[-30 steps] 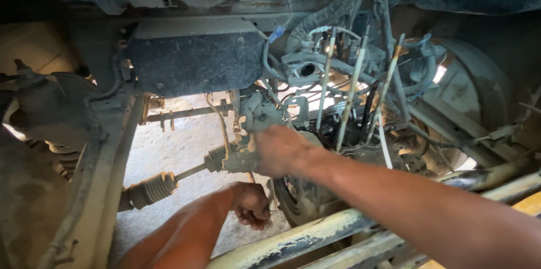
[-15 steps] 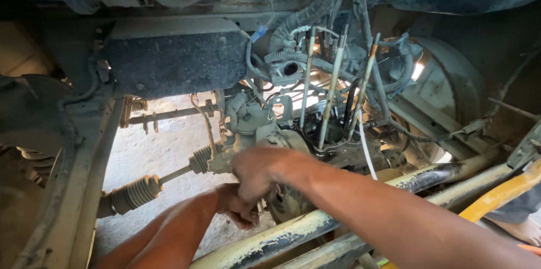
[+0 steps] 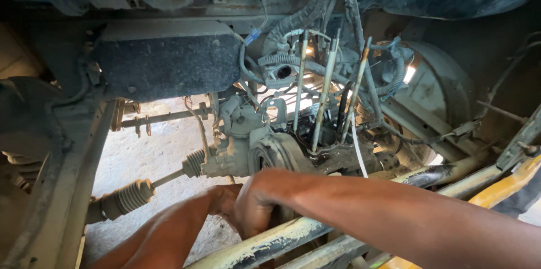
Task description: The person works underneath a vehicle, using a wrench to tighten bolts on the engine block and surrounding components. The camera provides a close-up view of the hands manipulating the tool within the confined engine bay space.
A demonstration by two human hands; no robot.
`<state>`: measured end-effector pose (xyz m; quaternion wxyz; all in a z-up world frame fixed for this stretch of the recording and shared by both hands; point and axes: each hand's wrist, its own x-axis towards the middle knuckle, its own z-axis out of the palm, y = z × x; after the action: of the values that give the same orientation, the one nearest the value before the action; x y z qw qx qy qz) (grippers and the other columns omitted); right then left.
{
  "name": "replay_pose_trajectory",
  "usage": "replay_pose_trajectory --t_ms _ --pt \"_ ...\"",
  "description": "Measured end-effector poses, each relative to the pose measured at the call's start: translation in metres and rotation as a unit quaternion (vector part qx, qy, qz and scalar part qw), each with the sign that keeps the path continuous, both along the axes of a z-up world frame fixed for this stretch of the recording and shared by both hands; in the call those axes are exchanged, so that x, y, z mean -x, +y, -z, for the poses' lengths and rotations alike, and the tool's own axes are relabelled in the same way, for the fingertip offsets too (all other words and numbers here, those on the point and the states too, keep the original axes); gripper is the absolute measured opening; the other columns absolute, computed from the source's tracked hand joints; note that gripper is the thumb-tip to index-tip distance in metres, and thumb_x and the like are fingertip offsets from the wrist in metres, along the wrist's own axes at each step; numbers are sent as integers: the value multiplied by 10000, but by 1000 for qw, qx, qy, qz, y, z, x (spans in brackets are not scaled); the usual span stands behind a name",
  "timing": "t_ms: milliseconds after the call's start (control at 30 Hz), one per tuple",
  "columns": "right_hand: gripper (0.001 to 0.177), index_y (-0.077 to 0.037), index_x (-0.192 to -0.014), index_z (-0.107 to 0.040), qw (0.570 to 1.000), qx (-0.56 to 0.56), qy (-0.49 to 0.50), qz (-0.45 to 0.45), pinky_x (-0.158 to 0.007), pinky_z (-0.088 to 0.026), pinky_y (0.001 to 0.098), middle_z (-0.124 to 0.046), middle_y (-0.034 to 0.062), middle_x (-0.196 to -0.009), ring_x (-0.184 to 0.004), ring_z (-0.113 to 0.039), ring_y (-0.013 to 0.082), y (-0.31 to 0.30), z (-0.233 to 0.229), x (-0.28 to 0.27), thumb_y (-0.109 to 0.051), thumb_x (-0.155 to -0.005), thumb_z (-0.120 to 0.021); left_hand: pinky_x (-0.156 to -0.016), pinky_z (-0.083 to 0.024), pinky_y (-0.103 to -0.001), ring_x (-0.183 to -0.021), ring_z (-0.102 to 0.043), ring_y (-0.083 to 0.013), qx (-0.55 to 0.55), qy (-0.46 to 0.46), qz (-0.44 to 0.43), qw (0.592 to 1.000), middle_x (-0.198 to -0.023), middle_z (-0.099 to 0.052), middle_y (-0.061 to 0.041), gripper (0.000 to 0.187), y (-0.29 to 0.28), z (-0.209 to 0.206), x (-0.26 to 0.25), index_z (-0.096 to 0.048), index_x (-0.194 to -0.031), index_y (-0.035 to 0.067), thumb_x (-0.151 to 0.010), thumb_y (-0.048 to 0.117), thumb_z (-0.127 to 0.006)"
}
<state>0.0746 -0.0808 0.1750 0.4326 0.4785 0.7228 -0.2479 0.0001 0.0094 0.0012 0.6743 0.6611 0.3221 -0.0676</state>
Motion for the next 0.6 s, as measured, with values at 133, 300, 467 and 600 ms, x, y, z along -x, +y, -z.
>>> replay_pose_trajectory --t_ms 133,300,467,600 --pt "500 -34 -1197 -703 997 -28 -64 -23 -869 -582 448 -751 153 -1152 -1038 -721 293 -5 -5 9 -279 -763 -745 -814 -625 -309 -949 -735 -252 3 10 7 1000 -1063 -726 -180 212 -2 -3 1 -681 -1101 -39 -889 -46 -691" --pt "486 -52 -1212 -703 996 -29 -73 -37 -885 -578 448 -746 142 -1154 -1048 -721 293 -4 -5 19 -274 -780 -723 -830 -617 -320 -973 -734 -271 21 -5 -14 1000 -1080 -723 -196 228 -2 -4 13 -672 -1109 -50 -882 -70 -680" --pt "474 -71 -1227 -703 999 -15 31 2 -900 -575 449 -741 132 -1155 -1058 -720 293 -12 -21 23 -270 -797 -701 -846 -610 -330 -997 -734 -290 43 -4 -16 999 -1096 -719 -211 244 -2 -5 26 -664 -1116 -60 -875 -94 -669" --pt "466 -86 -1239 -703 978 -92 155 110 -912 -572 449 -736 124 -1156 -1066 -720 293 -16 -51 16 -267 -811 -683 -859 -604 -338 -1016 -733 -305 62 2 -3 998 -1109 -717 -224 257 10 -13 30 -657 -1122 -68 -869 -113 -661"
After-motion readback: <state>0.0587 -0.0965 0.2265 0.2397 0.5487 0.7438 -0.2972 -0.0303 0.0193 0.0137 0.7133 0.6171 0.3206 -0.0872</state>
